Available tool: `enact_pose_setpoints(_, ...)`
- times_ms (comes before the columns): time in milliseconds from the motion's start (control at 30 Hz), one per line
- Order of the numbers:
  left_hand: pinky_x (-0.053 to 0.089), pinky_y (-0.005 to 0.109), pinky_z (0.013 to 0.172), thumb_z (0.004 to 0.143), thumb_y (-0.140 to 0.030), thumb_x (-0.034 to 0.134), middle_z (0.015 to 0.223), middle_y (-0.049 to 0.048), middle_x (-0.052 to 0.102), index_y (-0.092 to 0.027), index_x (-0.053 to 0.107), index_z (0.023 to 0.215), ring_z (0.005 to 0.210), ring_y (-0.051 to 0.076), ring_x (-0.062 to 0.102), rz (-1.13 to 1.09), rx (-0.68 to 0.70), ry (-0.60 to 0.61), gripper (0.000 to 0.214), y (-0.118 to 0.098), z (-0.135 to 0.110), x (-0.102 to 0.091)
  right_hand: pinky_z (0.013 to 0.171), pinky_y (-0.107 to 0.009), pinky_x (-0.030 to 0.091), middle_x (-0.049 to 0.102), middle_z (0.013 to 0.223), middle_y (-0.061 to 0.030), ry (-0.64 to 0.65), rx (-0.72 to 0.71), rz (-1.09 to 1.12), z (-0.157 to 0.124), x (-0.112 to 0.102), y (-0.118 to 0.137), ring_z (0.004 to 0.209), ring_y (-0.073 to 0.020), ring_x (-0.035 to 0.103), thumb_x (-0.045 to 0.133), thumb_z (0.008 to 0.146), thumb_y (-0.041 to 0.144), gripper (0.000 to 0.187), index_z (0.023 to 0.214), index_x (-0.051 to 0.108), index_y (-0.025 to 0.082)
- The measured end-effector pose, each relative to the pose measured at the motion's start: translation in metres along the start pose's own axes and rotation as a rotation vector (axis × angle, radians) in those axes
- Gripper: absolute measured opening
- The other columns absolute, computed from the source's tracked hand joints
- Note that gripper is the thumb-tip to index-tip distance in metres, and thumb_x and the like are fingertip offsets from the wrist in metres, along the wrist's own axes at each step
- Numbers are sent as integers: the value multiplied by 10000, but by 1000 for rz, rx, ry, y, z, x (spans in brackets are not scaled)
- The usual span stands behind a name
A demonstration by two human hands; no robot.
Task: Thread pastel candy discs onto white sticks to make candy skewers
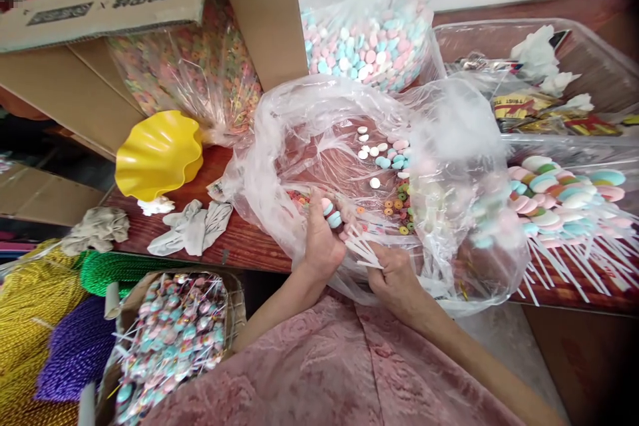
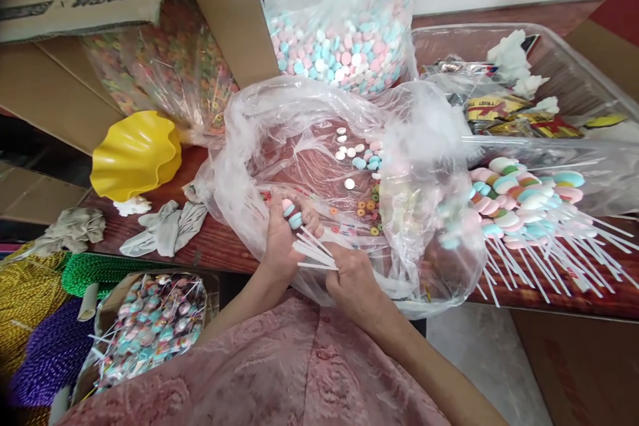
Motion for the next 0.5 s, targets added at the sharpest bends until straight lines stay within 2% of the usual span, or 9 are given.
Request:
enact_pose_setpoints(100,204,207,324,826,-574,640,406,-81,371,-209,331,585,291,45,297,33,-64,19,536,2,0,2,557,-245,351,570,609,9,-16,18,101,0,5,6,534,-122,457,411,760,68,215,728,593,179)
enact_pose_setpoints(233,213,203,326,836,-418,644,391,-88,344,-202,337,572,282,48,275,-11,-108,70,459,7,3,3,526,-234,353,507,558,24,-64,71,154,-2,6,4,511,-112,434,429,868,141,246,650,535,184)
enact_pose_setpoints(333,315,191,387,820,-378,643,480,-61,487,-193,465,653,372,73,439,-52,-134,48,306,7,8,-1,564,-245,411,642,655,-8,-68,19,-31,-5,-1,-7,546,-137,532,408,823,97,250,792,644,173)
enact_pose_setpoints(400,409,208,466,808,-366,652,612,-29,599,-192,536,748,501,109,570,-75,-121,11,217,5,10,-3,621,-265,455,721,782,-52,-60,-29,-225,-7,-6,-15,635,-172,622,412,754,60,362,966,689,157)
enact_pose_setpoints(500,475,248,548,789,-375,687,631,-26,593,-190,536,739,578,138,617,-96,-93,-67,243,1,9,-4,621,-276,472,742,824,-91,-3,-49,-472,-10,-8,-21,676,-202,662,454,712,49,419,1045,691,141)
Point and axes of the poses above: each hand's wrist, its own z-axis towards the middle knuckle, its own x-axis out of the palm, y = z × x, the point moved 4 cm from there along z, towards the middle knuckle
